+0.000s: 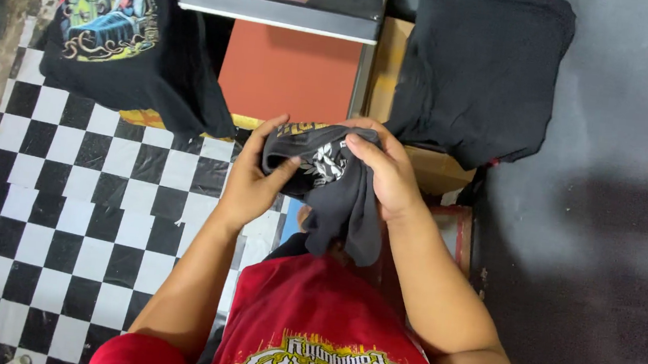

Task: Operating a heat press machine to apply designs to t-shirts and inspecting the results.

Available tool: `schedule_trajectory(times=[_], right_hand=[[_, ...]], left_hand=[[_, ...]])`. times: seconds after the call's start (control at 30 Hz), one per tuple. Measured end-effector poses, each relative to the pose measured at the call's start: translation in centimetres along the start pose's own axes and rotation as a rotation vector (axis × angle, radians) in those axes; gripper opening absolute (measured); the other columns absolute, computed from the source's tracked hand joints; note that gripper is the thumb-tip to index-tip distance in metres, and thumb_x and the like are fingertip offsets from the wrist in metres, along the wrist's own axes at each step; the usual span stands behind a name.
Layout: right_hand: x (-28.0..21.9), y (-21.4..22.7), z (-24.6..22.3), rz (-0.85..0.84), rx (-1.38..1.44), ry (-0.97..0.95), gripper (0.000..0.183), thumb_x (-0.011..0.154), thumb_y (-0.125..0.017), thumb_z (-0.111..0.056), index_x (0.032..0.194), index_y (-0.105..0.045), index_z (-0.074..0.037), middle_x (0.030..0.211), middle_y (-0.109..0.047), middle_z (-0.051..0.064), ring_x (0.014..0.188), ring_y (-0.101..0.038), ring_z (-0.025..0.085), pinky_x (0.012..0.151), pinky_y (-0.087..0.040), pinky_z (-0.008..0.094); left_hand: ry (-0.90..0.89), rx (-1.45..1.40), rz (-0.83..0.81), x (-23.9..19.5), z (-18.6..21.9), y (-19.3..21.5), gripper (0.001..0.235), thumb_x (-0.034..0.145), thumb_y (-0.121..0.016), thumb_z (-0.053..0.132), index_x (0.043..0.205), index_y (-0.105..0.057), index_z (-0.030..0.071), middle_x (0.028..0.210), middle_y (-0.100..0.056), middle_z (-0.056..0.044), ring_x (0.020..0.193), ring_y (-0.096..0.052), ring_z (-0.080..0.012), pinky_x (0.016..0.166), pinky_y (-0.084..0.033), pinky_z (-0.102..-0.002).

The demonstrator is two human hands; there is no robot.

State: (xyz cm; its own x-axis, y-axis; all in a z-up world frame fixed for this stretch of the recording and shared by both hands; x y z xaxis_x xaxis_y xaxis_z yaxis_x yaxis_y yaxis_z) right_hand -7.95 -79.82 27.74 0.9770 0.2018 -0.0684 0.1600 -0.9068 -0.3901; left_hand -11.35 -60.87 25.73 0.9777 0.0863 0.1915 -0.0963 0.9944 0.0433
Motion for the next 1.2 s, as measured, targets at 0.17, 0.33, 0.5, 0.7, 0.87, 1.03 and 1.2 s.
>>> schedule_trajectory(times=[0.17, 0.33, 0.5, 0.7, 0.87, 1.03, 1.2], right_hand=[[-0.2, 0.7, 0.6, -0.001, -0.214, 0.073, 0.027, 0.094, -0.071, -0.025, 0.114, -0.071, -0.006, 0.094, -0.06, 0.005, 0.092, -0.056, 0.013, 0.084, -0.049, 0.025], [1.3, -0.9, 0.7, -0.066, -0.462, 0.169, 0.015, 0.101, -0.067, -0.023, 0.102, -0.07, -0.009, 0.08, -0.054, -0.001, 0.082, -0.053, 0.009, 0.074, -0.045, 0.024], [3.5, -2.7, 2.0, -0.036, -0.529, 0.214, 0.02, 0.103, -0.067, -0.019, 0.085, -0.069, -0.011, 0.065, -0.053, -0.004, 0.069, -0.048, 0.006, 0.064, -0.04, 0.021], [6.1, -7.3, 4.5, 0.062, -0.562, 0.194, 0.008, 0.095, -0.074, -0.013, 0.096, -0.07, -0.006, 0.069, -0.057, -0.001, 0.07, -0.051, 0.008, 0.062, -0.042, 0.022], [8.6, -10.3, 7.1, 0.122, -0.598, 0.204, 0.01, 0.095, -0.074, -0.016, 0.094, -0.071, -0.007, 0.068, -0.057, 0.0, 0.069, -0.052, 0.009, 0.059, -0.041, 0.023], [10.0, -11.8, 8.9, 0.159, -0.608, 0.229, 0.007, 0.094, -0.076, -0.016, 0.092, -0.073, -0.009, 0.067, -0.061, 0.001, 0.066, -0.056, 0.008, 0.057, -0.043, 0.022], [10.8, -12.1, 9.6, 0.166, -0.287, 0.19, 0.009, 0.097, -0.072, -0.016, 0.092, -0.071, -0.009, 0.074, -0.063, -0.002, 0.072, -0.056, 0.006, 0.066, -0.046, 0.02]], left_hand=[[0.021, -0.034, 0.133, -1.6, 0.1, 3.8, 0.038, 0.094, -0.068, 0.001, 0.131, -0.066, 0.009, 0.113, -0.068, -0.009, 0.103, -0.058, -0.0162, 0.098, -0.049, -0.033], [0.037, 0.082, 0.115, -0.3, -0.5, 7.9, 0.02, 0.098, -0.066, 0.01, 0.116, -0.073, 0.013, 0.097, -0.068, -0.006, 0.089, -0.058, -0.0155, 0.087, -0.048, -0.033], [-0.055, 0.215, 0.027, 2.2, -3.0, 12.3, 0.017, 0.103, -0.062, 0.016, 0.102, -0.077, 0.009, 0.091, -0.06, -0.008, 0.088, -0.058, -0.0211, 0.088, -0.047, -0.034], [0.096, 0.121, 0.086, 4.4, -4.4, 18.4, 0.009, 0.097, -0.066, 0.012, 0.103, -0.072, 0.009, 0.079, -0.056, -0.005, 0.08, -0.053, -0.0169, 0.077, -0.046, -0.033], [0.142, 0.112, 0.056, 6.6, -6.6, 22.4, 0.01, 0.101, -0.062, 0.015, 0.097, -0.07, 0.01, 0.073, -0.054, -0.003, 0.074, -0.051, -0.0149, 0.071, -0.045, -0.03], [0.146, 0.102, 0.044, 8.8, -8.1, 25.7, 0.013, 0.101, -0.062, 0.015, 0.091, -0.069, 0.01, 0.07, -0.052, -0.002, 0.07, -0.05, -0.0135, 0.066, -0.043, -0.026], [0.035, 0.297, 0.034, 10.5, -6.3, 27.9, 0.005, 0.096, -0.071, 0.013, 0.096, -0.07, 0.008, 0.072, -0.055, -0.009, 0.072, -0.055, -0.0192, 0.066, -0.045, -0.033]])
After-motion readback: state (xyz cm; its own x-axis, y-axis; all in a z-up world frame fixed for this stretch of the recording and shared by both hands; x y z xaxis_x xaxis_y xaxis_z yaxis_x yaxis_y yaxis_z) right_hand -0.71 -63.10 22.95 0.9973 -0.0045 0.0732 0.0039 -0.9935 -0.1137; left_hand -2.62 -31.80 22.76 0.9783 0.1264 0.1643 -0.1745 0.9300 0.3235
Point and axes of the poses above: each hand's wrist, its own x-axis towards the middle knuckle, its own y-axis out of the back of the hand, z = x × y, the point moved 10 cm from there along x, towards the middle knuckle
